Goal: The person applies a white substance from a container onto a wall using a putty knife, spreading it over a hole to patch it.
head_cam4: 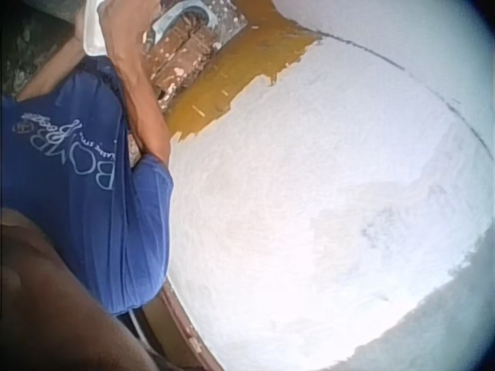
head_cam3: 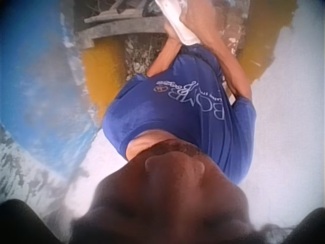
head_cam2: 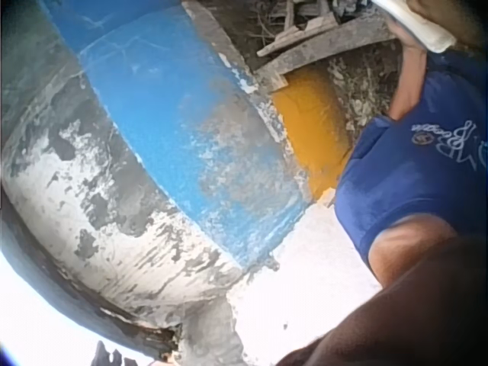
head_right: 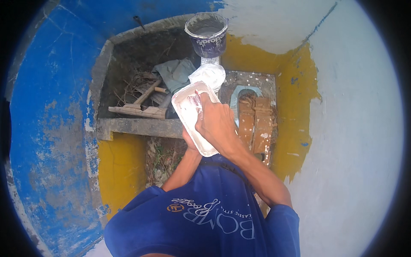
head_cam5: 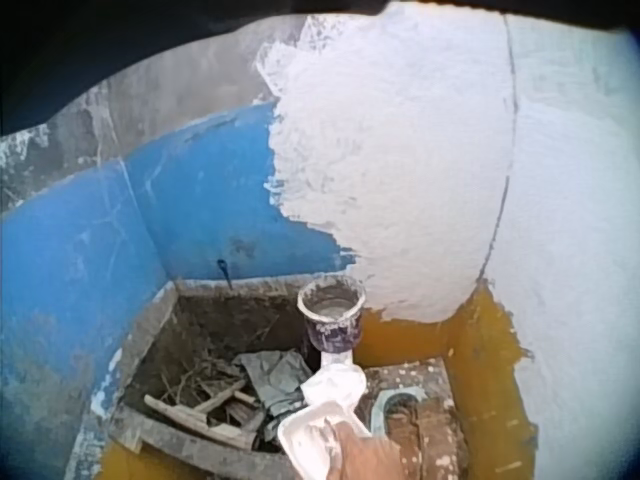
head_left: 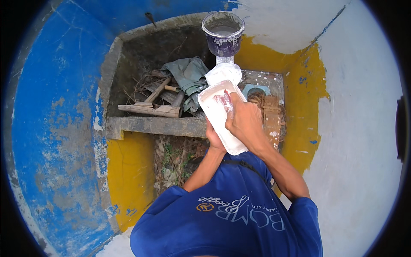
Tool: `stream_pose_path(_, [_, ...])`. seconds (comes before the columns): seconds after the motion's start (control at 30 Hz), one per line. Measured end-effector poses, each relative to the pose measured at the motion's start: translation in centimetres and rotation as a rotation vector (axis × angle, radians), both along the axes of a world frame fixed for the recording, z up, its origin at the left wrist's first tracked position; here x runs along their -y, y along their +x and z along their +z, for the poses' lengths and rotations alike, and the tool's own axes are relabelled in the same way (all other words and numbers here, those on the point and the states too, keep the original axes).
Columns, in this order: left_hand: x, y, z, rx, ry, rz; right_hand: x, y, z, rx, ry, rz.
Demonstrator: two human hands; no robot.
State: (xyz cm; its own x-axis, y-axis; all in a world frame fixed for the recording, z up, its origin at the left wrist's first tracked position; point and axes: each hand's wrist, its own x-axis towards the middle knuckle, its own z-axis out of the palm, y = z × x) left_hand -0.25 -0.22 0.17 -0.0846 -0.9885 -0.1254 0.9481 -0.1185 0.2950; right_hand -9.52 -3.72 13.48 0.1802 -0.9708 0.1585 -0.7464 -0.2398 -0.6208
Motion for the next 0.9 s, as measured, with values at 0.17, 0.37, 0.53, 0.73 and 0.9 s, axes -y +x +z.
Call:
stream_pose_path(0.17, [0.3, 0.1, -0.3, -0.018, -0.027, -0.012, 0.0, 0.2, -0.7, 0.009, -0.001, -0.006])
stream_pose_path(0.37, [0.2, 0.1, 0.6, 0.063, 0.06, 0.025, -0.1, 0.7, 0.0, 0.004, 0.102, -0.037])
stream_pose_path(0.53, [0.3, 0.0, -0.4, 0.115, 0.105, 0.01, -0.5, 1.0, -0.7, 0.0, 0.071, 0.019])
stream_pose_path(0.73, [0.2, 0.3, -0.4, 0.08, 0.038, -0.007, -0.7, 1.8, -1.2, -0.026, 0.074, 0.065])
stream_pose_path(0.9, [0.1, 0.5, -0.6, -0.059, -0.071, -0.053, 0.1, 0.8, -0.6, 0.033, 0.042, -0.055])
